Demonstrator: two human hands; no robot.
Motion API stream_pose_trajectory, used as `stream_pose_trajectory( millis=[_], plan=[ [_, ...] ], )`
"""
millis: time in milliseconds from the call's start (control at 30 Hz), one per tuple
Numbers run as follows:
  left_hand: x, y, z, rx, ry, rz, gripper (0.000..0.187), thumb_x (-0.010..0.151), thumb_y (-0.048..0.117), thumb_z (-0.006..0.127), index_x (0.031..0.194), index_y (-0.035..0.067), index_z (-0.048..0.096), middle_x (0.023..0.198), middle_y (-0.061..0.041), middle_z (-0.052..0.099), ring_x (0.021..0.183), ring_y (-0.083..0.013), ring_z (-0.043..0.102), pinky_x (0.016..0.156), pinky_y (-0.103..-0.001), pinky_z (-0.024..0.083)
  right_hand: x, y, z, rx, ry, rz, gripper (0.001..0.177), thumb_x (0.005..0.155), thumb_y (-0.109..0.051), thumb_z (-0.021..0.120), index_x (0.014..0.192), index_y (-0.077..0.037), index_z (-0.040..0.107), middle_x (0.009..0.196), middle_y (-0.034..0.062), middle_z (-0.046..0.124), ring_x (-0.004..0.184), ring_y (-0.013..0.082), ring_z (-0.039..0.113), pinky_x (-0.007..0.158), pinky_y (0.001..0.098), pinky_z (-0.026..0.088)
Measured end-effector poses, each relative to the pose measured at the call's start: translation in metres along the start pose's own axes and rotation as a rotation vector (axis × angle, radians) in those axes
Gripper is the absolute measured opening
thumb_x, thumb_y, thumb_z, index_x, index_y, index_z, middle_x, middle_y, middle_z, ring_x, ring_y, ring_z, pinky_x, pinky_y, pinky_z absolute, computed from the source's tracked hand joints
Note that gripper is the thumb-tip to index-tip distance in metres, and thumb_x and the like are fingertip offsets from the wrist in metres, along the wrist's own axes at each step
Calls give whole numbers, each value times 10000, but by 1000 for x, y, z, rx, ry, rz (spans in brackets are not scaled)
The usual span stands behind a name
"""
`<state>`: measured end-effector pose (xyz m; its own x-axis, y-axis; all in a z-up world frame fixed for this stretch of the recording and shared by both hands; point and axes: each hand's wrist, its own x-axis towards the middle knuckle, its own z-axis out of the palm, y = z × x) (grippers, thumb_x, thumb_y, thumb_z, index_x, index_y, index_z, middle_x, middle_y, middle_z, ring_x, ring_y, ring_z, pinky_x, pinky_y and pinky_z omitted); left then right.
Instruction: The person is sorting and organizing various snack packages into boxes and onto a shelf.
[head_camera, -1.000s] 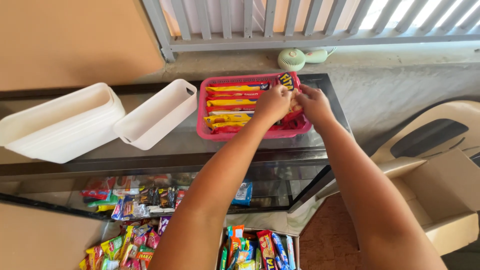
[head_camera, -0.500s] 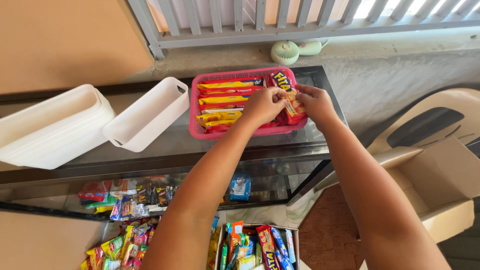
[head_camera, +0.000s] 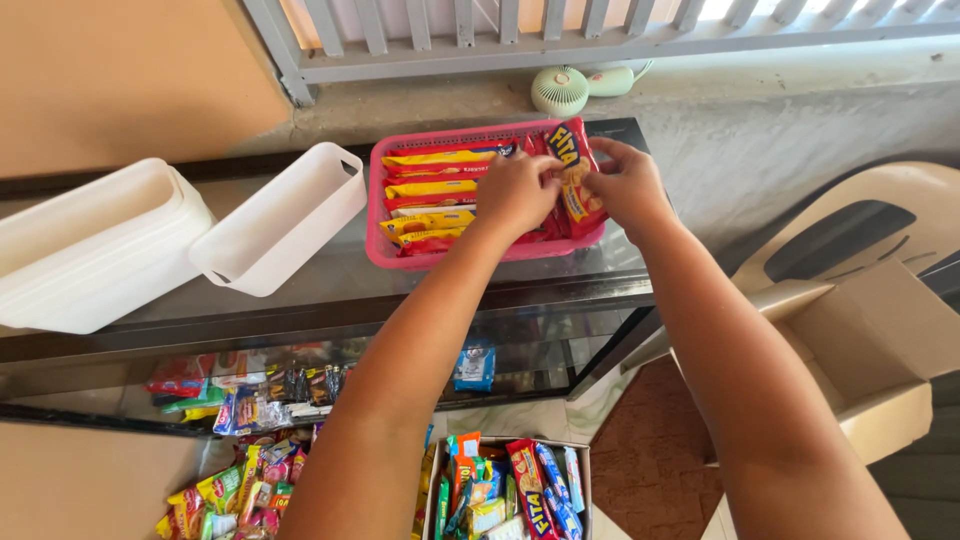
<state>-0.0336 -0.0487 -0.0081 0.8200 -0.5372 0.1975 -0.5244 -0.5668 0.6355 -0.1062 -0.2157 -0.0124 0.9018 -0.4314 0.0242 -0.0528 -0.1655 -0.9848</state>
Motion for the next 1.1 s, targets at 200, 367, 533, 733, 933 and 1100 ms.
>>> stream_pose_trajectory(
  millis=[200,367,533,733,933,1100],
  plan=[
    [-5,-34,2,319,83,-30,382,860,333,693,1240,293,714,1329,-30,617,1308,-291,497,1012,-586,420,1,-3,10,-77,72,-40,445,846,4,703,1290,-30,700,1030,62,705,881,113,700,770,260,588],
    [-3,-38,-7,374,88,-17,378,852,363,695,1223,292,709,1358,-51,608,1318,-299,491,1025,-590,414,0,-13,26,-21,15,-117,454,830,17,696,1282,-31,700,1067,43,689,859,105,689,743,251,584],
    [4,-66,-33,244,128,-78,451,952,281,597,1395,198,617,1342,-63,662,1309,-288,566,1054,-586,463,1,-35,32,-425,-29,-378,463,883,-21,694,1330,-139,710,1101,41,773,811,193,643,784,331,558],
    [6,-118,-60,513,236,-72,517,853,242,641,1362,150,624,1361,-83,616,1309,-341,505,1049,-605,409,20,-62,52,-901,-149,-920,390,912,-69,711,1286,-178,734,1139,33,763,1004,315,635,908,450,531],
    [-6,-124,-82,501,55,-182,406,878,302,623,1244,132,664,1366,-55,597,1378,-325,439,1003,-622,399,50,-56,93,-867,-196,-897,324,926,-206,765,1243,-269,759,923,68,726,939,291,673,811,452,550],
    [-8,-148,-72,334,236,-161,327,887,227,651,1202,144,684,1364,-27,647,1353,-270,544,1023,-522,498,84,-35,112,-867,-217,-854,422,873,-110,713,1231,-325,774,922,113,686,878,312,680,775,452,563]
  ],
)
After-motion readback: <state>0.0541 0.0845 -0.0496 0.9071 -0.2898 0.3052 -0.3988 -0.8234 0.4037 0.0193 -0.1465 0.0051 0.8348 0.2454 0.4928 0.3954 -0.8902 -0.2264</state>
